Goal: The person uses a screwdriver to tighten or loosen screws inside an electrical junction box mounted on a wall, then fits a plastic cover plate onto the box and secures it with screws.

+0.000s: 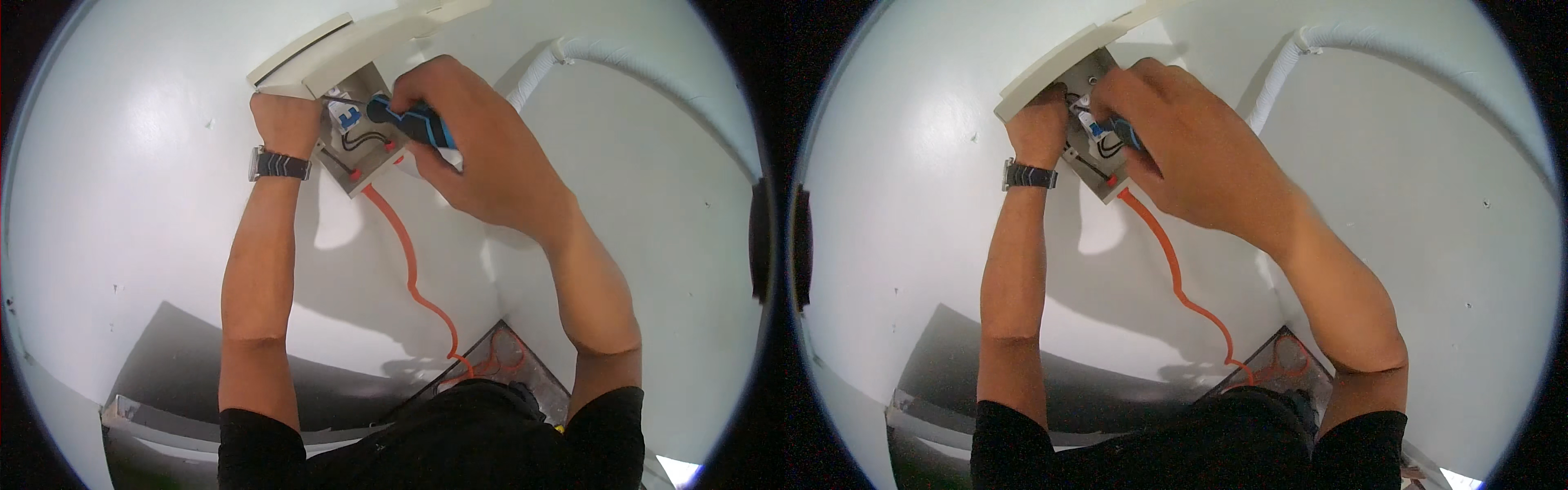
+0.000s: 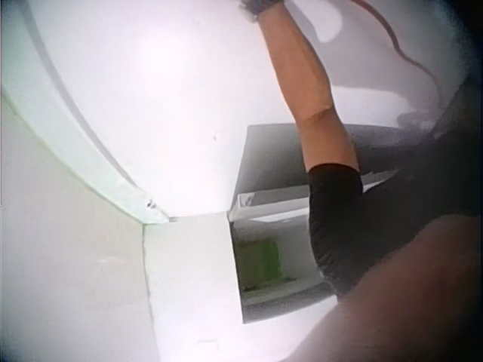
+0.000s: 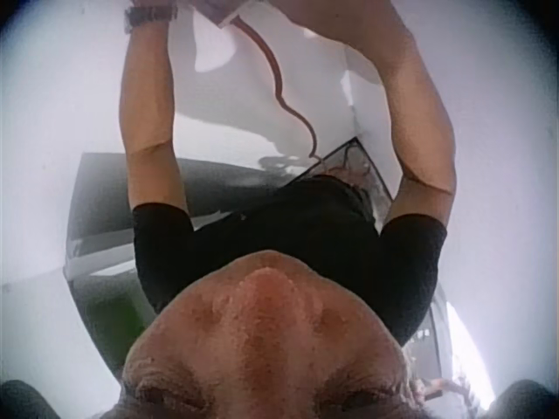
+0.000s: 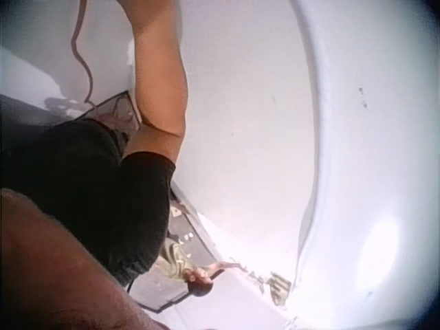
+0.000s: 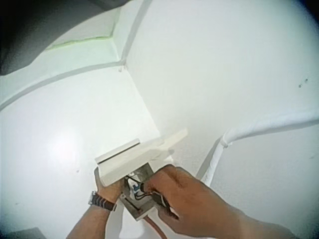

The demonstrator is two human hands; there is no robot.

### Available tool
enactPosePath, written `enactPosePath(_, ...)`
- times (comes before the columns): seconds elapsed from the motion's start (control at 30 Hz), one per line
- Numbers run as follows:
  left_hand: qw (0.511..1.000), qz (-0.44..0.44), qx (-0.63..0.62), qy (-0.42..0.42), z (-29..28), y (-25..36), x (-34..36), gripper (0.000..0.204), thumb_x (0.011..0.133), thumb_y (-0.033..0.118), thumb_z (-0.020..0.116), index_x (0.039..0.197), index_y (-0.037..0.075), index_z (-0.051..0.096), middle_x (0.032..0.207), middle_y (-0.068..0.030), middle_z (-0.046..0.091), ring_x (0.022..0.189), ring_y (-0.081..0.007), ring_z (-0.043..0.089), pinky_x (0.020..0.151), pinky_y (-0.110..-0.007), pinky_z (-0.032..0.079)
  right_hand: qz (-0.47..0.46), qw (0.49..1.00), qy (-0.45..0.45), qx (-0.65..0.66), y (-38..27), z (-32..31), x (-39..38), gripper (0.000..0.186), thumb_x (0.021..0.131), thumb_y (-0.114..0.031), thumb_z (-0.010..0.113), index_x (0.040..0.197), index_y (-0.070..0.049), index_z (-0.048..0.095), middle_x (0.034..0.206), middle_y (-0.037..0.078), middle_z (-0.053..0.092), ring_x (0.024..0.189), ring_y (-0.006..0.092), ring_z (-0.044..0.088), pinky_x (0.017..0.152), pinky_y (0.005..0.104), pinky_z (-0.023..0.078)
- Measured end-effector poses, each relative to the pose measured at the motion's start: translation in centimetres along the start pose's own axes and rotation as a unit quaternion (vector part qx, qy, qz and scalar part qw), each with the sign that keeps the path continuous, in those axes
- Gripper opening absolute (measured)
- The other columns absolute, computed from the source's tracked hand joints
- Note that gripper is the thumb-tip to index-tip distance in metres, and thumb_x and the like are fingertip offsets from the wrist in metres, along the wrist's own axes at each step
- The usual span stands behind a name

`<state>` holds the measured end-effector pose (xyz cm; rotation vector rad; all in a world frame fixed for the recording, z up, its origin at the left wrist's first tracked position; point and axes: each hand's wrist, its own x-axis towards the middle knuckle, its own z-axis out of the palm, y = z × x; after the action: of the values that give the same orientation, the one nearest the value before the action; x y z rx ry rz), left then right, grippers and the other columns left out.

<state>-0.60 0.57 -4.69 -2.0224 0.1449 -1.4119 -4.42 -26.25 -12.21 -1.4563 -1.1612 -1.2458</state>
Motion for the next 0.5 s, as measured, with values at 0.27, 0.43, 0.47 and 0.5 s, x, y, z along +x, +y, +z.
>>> enactPosePath(0.27, 0.995, -0.020, -0.060, 0.073, -0.5, 0.6, 0.4, 0.012, 0.090, 0.012, 0.061, 0.086, 0.011, 0.073, 0.084, -0.0096, 0.073, 0.079, -0.0308, 0.071, 0.062, -0.041, 0.054, 0.050, 0.998, 0.007, -0.040, -0.1, -0.6, -0.1, 0.028, 0.089, -0.014, 0.075, 0.111, -0.006, 0.058, 0.102, 0.014, 0.061, 0.080, 0.0323, 0.068, 0.065, 0.0418, 0.057)
enactPosePath(0.43, 0.995, -0.025, -0.079, 0.054, 0.0, 0.1, 0.1, 0.009, 0.087, 0.011, 0.065, 0.092, 0.011, 0.073, 0.085, -0.0099, 0.074, 0.077, -0.0320, 0.072, 0.061, -0.042, 0.055, 0.224, 0.958, -0.092, -0.152, -2.1, -0.9, 0.9, 0.024, 0.088, -0.017, 0.076, 0.104, -0.004, 0.063, 0.103, 0.013, 0.062, 0.088, 0.0288, 0.069, 0.066, 0.0423, 0.057)
enactPosePath(0.47, 0.995, -0.028, -0.079, 0.056, 0.1, 0.0, -0.1, 0.009, 0.087, 0.011, 0.065, 0.092, 0.011, 0.073, 0.085, -0.0099, 0.074, 0.077, -0.0320, 0.072, 0.061, -0.042, 0.055, 0.160, 0.978, -0.050, -0.127, -2.0, -0.8, 0.6, 0.024, 0.088, -0.019, 0.076, 0.102, -0.005, 0.063, 0.102, 0.012, 0.062, 0.089, 0.0285, 0.069, 0.066, 0.0434, 0.058)
enactPosePath(0.5, 0.991, -0.023, -0.101, 0.080, 0.1, 0.0, -0.1, 0.011, 0.086, 0.010, 0.066, 0.093, 0.011, 0.074, 0.087, -0.0096, 0.074, 0.079, -0.0321, 0.072, 0.062, -0.042, 0.056, 0.127, 0.985, -0.027, -0.115, -1.9, -1.1, 0.5, 0.024, 0.088, -0.020, 0.076, 0.101, -0.005, 0.064, 0.102, 0.012, 0.063, 0.089, 0.0284, 0.069, 0.067, 0.0439, 0.058)
